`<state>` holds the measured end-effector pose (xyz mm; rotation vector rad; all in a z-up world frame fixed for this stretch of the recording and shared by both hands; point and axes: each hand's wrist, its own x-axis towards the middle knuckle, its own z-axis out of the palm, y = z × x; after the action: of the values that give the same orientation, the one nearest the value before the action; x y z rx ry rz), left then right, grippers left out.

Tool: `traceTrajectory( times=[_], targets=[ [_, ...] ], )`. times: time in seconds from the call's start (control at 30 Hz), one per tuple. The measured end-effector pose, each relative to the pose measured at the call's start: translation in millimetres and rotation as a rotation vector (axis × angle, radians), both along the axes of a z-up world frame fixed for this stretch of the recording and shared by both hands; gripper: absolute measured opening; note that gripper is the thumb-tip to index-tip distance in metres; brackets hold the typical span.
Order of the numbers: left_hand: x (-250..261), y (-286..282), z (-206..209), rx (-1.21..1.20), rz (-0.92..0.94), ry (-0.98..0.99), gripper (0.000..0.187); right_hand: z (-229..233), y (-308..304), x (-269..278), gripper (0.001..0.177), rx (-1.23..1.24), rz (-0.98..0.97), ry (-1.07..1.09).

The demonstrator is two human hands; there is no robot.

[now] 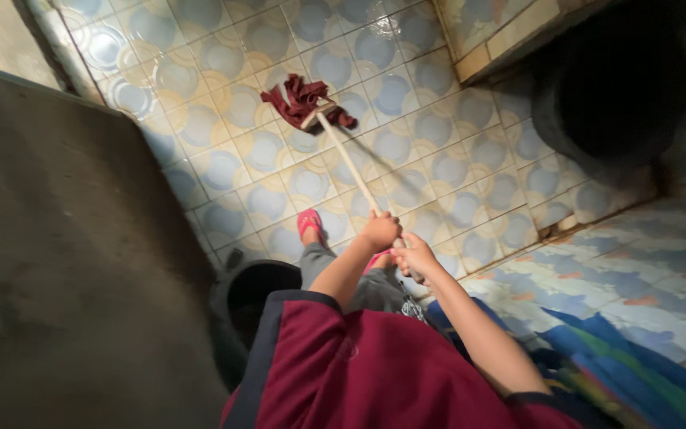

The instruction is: The person mops a tiled floor using a mop, moving the mop head back and forth across the wet floor surface near a black bucket.

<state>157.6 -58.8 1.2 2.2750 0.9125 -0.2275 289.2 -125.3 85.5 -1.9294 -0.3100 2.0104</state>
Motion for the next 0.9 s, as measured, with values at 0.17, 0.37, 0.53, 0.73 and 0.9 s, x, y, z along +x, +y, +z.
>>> traceTrajectory(
  times=[0.17,0.37,0.53,0.73,0.9],
  targets=[
    [86.4,-10.0,3.0,0.142,-0.075,-0.107,0.018,18.6,-9.1,80.2,0.045,-0.058,0.008,-0.121],
    [128.8,-16.2,12.6,0.084,0.083,-0.201,0.018,41.4,12.8,134.2,0.03,-0.069,0.212,-0.109],
    [98.2,-19.3,6.2,0.092,0.305,-0.146,0.019,26.8,44.3,117.6,0.026,-0.08,0.395,0.011],
    [13.9,-28.7,-8.3,0.135,0.532,-0.086,0.022,11.0,69.3,32.6,0.023,-0.058,0.623,0.059],
    [-59.6,-40.1,-15.5,0.165,0.657,-0.084,0.024,-7.1,79.6,-39.0,0.026,-0.018,0.75,0.084]
  ],
)
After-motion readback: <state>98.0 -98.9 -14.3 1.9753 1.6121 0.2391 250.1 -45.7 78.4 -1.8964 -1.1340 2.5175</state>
